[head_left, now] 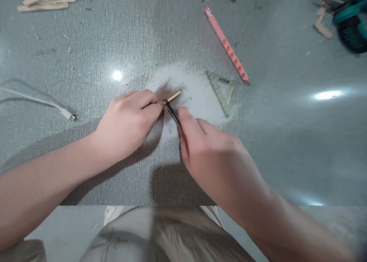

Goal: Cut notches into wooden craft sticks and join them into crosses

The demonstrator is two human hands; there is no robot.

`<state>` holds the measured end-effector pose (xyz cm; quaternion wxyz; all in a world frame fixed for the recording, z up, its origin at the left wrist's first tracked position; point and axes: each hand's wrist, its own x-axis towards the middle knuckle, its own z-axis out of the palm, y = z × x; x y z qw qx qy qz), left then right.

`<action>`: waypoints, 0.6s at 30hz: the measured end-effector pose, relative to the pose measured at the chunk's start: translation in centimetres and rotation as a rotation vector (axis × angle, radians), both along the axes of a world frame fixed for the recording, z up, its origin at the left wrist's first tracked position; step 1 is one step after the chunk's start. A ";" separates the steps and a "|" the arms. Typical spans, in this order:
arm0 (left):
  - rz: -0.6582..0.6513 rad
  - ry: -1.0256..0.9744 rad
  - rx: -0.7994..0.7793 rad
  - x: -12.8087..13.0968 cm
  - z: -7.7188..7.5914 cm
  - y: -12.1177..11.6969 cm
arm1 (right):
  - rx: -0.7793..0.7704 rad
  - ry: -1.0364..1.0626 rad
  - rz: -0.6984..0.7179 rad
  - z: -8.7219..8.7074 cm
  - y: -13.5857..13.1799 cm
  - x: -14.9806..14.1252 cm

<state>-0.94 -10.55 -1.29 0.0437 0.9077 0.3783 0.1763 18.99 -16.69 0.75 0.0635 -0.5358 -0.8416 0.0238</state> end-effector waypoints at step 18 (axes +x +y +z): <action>0.111 -0.448 -0.534 -0.2 1.7 0.3 | -0.283 0.874 -0.363 -0.3 2.8 3.4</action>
